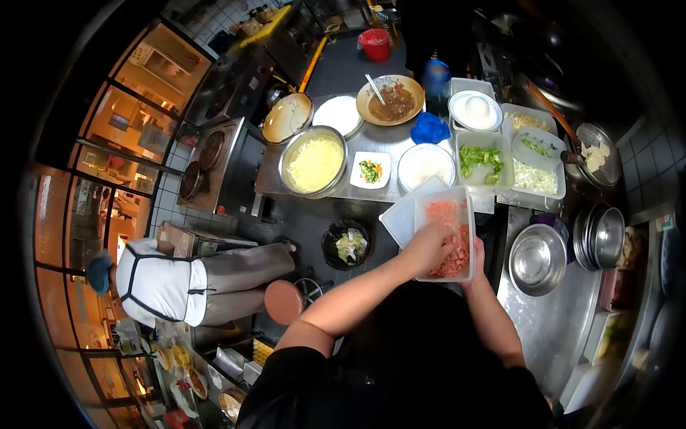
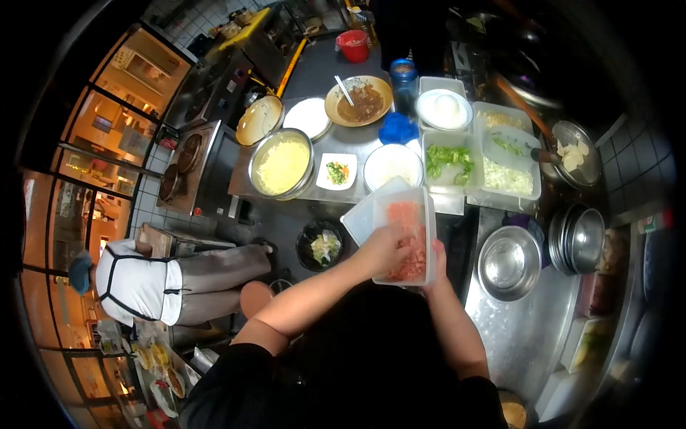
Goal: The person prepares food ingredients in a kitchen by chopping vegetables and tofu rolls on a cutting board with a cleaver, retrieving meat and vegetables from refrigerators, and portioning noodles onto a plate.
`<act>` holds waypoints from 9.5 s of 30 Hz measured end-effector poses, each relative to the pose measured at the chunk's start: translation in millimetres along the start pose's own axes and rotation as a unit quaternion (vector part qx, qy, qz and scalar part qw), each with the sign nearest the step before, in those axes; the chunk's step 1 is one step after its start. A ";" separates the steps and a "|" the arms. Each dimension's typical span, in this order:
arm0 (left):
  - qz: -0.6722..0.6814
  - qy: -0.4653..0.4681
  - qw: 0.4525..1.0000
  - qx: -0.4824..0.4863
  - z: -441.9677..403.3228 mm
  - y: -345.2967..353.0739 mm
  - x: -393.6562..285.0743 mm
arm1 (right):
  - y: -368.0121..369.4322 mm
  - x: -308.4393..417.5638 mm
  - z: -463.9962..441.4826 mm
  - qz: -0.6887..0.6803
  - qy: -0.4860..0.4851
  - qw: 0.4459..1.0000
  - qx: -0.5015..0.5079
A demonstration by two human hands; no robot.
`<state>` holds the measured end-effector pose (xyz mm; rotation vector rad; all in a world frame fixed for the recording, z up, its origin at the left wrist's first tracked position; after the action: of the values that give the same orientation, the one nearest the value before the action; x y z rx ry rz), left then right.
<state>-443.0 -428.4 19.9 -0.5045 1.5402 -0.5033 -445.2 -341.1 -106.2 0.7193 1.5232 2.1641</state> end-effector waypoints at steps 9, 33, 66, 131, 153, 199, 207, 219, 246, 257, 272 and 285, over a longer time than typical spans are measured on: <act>0.571 -0.279 0.771 0.045 -1.7 -9.0 82.0 | 31.5 -28.1 -50.0 0.003 0.036 0.999 0.004; 0.402 -0.284 0.841 -0.224 -67.8 -142.2 364.9 | 33.7 -14.5 -6.2 0.009 -0.180 0.981 -0.077; 0.145 0.304 0.941 -0.041 67.8 -67.3 -138.8 | -81.3 -70.9 208.6 -0.151 -0.409 0.898 -0.060; 0.162 -0.074 0.458 0.871 673.1 285.0 -221.1 | 5.4 -521.6 721.0 -0.094 -0.776 0.222 -0.582; 0.051 0.049 0.320 0.945 1030.5 420.7 -312.8 | -60.7 -770.1 1065.6 -0.247 -0.738 0.222 -0.587; 0.468 0.078 0.460 0.751 1585.7 542.2 -841.2 | -30.1 -1146.2 1570.7 0.191 -0.540 -0.156 -0.805; 0.362 0.101 0.616 0.692 1607.7 634.2 -950.1 | -53.7 -1109.2 1558.8 0.140 -0.593 -0.126 -0.783; 0.100 0.569 0.419 0.701 1438.6 518.0 -516.5 | -62.3 -968.2 1520.5 0.016 -0.597 0.008 -0.802; -0.265 0.093 0.860 0.427 827.5 309.6 -10.8 | -430.8 -721.4 1268.1 0.237 0.014 0.544 -0.804; -0.285 0.180 0.862 0.378 616.1 334.9 -101.6 | -187.2 -278.7 874.6 0.587 -0.343 0.459 -0.572; -0.160 0.376 0.825 0.389 398.7 468.7 -313.4 | -152.0 223.7 855.5 0.649 -0.260 0.182 -0.691; -0.149 0.619 0.617 0.463 359.7 549.4 -281.2 | -227.3 261.6 860.7 0.499 -0.180 0.248 -0.811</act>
<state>-81.3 177.2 -93.1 0.6207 2.1020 -2.0889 -117.5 524.2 -36.4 1.0037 -2.1013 2.1975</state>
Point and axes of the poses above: each hand's wrist, its own z-axis away from the middle knuckle, its own y-axis out of the palm, x = y × z, the point moved 10 cm from there along -z, towards the middle knuckle, and after that the axes turned 1 degree about y, right-handed, at the moved point
